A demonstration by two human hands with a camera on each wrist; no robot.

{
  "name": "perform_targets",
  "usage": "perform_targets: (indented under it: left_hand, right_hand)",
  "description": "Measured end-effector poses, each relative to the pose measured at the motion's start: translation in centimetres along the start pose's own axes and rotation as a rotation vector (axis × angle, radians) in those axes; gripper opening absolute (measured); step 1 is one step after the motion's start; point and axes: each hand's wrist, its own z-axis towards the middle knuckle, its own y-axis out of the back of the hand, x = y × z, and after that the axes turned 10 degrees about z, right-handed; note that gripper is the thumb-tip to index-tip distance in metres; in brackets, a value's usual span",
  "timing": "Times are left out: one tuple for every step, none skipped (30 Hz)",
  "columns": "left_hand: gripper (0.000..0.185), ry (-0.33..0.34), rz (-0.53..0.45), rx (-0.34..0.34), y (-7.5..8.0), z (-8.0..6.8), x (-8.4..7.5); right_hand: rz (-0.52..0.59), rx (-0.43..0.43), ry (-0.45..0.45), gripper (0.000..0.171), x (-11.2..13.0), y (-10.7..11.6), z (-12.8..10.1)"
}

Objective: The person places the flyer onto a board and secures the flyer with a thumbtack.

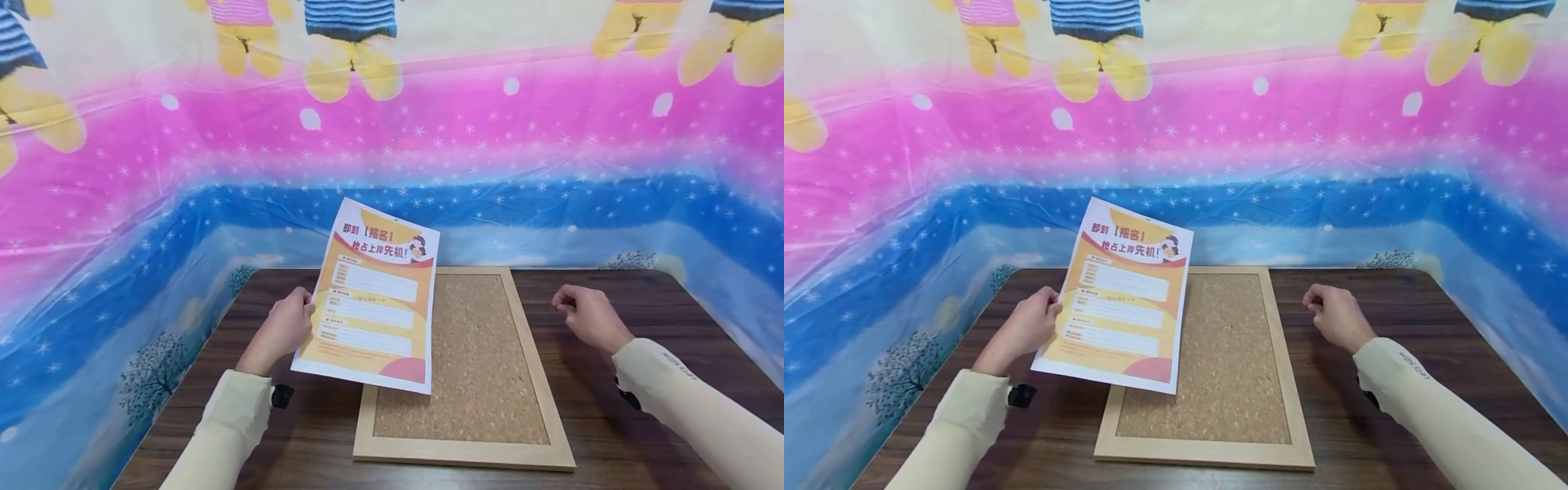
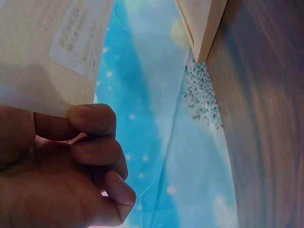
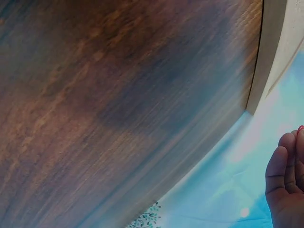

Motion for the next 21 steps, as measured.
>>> perform_targets:
  left_hand:
    - [0.017, -0.003, -0.009, 0.005, -0.2, 0.1, -0.1]
    - [0.017, -0.009, -0.017, 0.012, -0.4, 0.1, -0.2]
    - [0.017, -0.015, -0.026, 0.019, -0.6, 0.2, -0.2]
    - [0.017, -0.022, -0.035, 0.026, -0.8, 0.2, -0.3]
    - [0.017, -0.028, -0.044, 0.035, -1.0, 0.3, -0.4]
    - [0.017, -0.038, -0.049, 0.04, -1.2, 0.3, -0.5]
    - [0.017, -0.044, -0.052, 0.043, -1.4, 0.4, -0.5]
    - [0.017, -0.05, -0.053, 0.047, -1.6, 0.4, -0.6]
    - [0.017, -0.056, -0.054, 0.049, -1.8, 0.5, -0.7]
    - [0.018, -0.058, -0.058, 0.051, -2.0, 0.5, -0.8]
    - [0.017, -0.06, -0.058, 0.05, -2.2, 0.5, -0.9]
    - [0.017, -0.06, -0.06, 0.048, -2.4, 0.5, -1.1]
    - [0.017, -0.058, -0.061, 0.048, -2.6, 0.6, -1.2]
    - [0.018, -0.059, -0.062, 0.048, -2.8, 0.6, -1.3]
    - [0.018, -0.059, -0.064, 0.05, -3.0, 0.7, -1.5]
    - [0.018, -0.057, -0.066, 0.053, -3.3, 0.8, -1.6]
    - [0.017, -0.059, -0.063, 0.054, -3.5, 0.9, -1.8]
    - [0.017, -0.061, -0.064, 0.056, -3.8, 1.0, -1.9]
    - [0.017, -0.063, -0.063, 0.06, -4.0, 1.1, -2.1]
    - [0.017, -0.064, -0.059, 0.064, -4.3, 1.2, -2.2]
    - [0.017, -0.066, -0.057, 0.066, -4.5, 1.3, -2.4]
  right_hand:
    - [-0.002, 0.0, 0.008, 0.017, 0.0, 0.0, 0.0]
    - [-0.004, -0.001, 0.017, 0.017, 0.0, 0.0, 0.0]
    - [-0.006, -0.003, 0.025, 0.018, -0.1, 0.0, 0.1]
    - [-0.007, -0.004, 0.031, 0.018, -0.1, 0.0, 0.1]
    - [-0.009, -0.005, 0.038, 0.018, -0.1, 0.0, 0.1]
    - [-0.011, -0.006, 0.043, 0.018, -0.2, 0.0, 0.2]
    - [-0.011, -0.004, 0.041, 0.018, -0.2, 0.0, 0.2]
    - [-0.007, 0.001, 0.039, 0.018, -0.1, 0.0, 0.2]
    - [-0.004, 0.008, 0.035, 0.019, 0.0, 0.1, 0.1]
    - [-0.003, 0.016, 0.028, 0.019, 0.0, 0.1, 0.1]
    - [-0.002, 0.023, 0.022, 0.019, 0.1, 0.1, 0.1]
    - [0.0, 0.031, 0.014, 0.019, 0.2, 0.1, 0.1]
    - [0.002, 0.04, 0.006, 0.02, 0.2, 0.1, 0.0]
    - [0.001, 0.045, 0.001, 0.02, 0.3, 0.1, 0.0]
    - [-0.003, 0.047, -0.006, 0.02, 0.2, 0.1, 0.0]
    - [-0.003, 0.05, -0.013, 0.02, 0.2, 0.0, -0.1]
    - [-0.001, 0.052, -0.017, 0.02, 0.2, 0.0, -0.1]
    - [-0.001, 0.053, -0.018, 0.02, 0.2, 0.0, -0.1]
    - [0.0, 0.052, -0.017, 0.02, 0.2, 0.0, -0.2]
    - [0.0, 0.05, -0.016, 0.02, 0.3, 0.0, -0.2]
    - [0.001, 0.049, -0.014, 0.02, 0.3, 0.0, -0.2]
